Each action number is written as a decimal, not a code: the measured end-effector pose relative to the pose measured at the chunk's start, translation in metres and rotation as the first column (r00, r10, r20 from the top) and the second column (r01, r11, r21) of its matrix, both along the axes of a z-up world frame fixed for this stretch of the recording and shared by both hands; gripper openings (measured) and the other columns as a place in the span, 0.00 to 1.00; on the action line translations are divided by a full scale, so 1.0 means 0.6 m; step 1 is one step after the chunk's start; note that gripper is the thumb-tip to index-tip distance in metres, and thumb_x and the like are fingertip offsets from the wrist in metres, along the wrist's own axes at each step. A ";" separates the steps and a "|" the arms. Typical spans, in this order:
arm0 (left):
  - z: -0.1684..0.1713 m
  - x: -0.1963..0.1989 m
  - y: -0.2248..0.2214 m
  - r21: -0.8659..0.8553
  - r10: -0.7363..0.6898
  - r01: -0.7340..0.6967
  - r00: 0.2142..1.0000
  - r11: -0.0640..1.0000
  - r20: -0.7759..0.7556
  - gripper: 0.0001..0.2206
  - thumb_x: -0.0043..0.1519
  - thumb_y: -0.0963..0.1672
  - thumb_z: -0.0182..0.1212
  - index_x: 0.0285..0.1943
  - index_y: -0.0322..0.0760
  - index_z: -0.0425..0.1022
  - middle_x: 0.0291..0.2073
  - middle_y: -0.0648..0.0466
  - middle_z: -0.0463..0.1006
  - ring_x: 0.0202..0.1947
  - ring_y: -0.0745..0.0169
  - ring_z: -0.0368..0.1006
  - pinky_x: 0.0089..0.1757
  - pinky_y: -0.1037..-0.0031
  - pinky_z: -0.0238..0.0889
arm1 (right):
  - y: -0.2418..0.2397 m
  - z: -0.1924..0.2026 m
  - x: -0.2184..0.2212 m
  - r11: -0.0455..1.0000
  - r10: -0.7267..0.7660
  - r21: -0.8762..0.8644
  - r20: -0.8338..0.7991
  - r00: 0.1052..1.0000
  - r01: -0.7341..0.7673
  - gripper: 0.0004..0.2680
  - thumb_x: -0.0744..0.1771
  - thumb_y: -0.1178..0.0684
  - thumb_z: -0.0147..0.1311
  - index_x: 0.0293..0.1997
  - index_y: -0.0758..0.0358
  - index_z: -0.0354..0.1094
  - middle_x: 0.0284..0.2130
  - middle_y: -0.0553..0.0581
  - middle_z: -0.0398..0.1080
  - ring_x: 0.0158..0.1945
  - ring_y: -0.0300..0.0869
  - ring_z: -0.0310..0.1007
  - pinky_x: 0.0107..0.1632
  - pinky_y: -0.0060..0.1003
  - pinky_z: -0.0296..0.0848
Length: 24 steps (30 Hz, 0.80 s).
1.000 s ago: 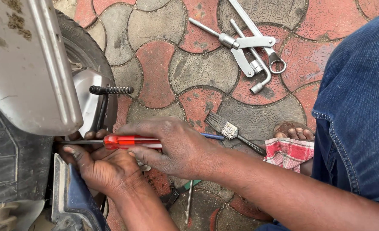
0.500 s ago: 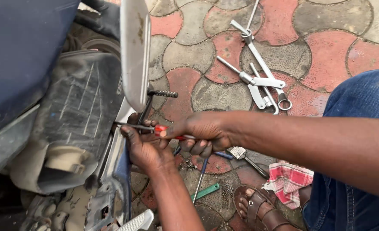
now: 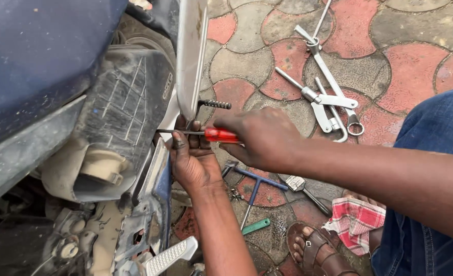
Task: The person uses a screwdriver to pry at the internal components of a scooter and then uses it to loosen and remove a screw from the exterior body panel.
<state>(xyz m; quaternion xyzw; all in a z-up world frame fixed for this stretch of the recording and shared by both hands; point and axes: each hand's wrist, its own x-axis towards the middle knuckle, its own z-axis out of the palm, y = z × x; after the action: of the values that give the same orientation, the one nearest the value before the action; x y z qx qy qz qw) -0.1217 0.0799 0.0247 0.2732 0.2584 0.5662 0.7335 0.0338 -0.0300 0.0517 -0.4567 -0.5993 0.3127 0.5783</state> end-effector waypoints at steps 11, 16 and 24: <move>0.012 -0.001 -0.005 0.066 -0.132 0.125 0.985 0.990 0.110 0.20 0.68 0.45 0.60 0.66 0.26 0.70 0.45 0.42 0.81 0.44 0.58 0.78 0.48 0.71 0.76 | -0.052 0.074 -0.001 0.963 -0.042 -0.236 0.344 0.938 0.130 0.16 0.67 0.49 0.55 0.62 0.60 0.67 0.27 0.59 0.77 0.27 0.42 0.76 0.32 0.39 0.73; 0.004 -0.005 -0.002 0.056 -0.119 0.114 0.990 0.992 0.082 0.20 0.66 0.45 0.61 0.65 0.29 0.70 0.45 0.43 0.81 0.44 0.58 0.79 0.47 0.71 0.76 | -0.057 0.069 -0.018 0.893 -0.445 0.284 0.681 0.582 0.350 0.19 0.66 0.53 0.57 0.66 0.53 0.66 0.26 0.57 0.73 0.29 0.45 0.74 0.35 0.41 0.72; 0.018 -0.009 -0.006 0.013 -0.120 0.119 0.987 0.993 0.108 0.20 0.65 0.43 0.62 0.64 0.27 0.69 0.44 0.44 0.80 0.46 0.58 0.79 0.49 0.70 0.76 | -0.046 0.061 -0.010 0.906 -0.023 -0.400 0.272 0.962 0.135 0.21 0.66 0.48 0.56 0.68 0.54 0.62 0.27 0.54 0.79 0.24 0.38 0.77 0.32 0.35 0.74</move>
<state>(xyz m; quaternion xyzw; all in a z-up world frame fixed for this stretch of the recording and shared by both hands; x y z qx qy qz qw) -0.1273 0.0766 0.0356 0.2593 0.1994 0.5360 0.7783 0.0277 -0.0575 0.0884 -0.6303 -0.5707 0.3462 0.3964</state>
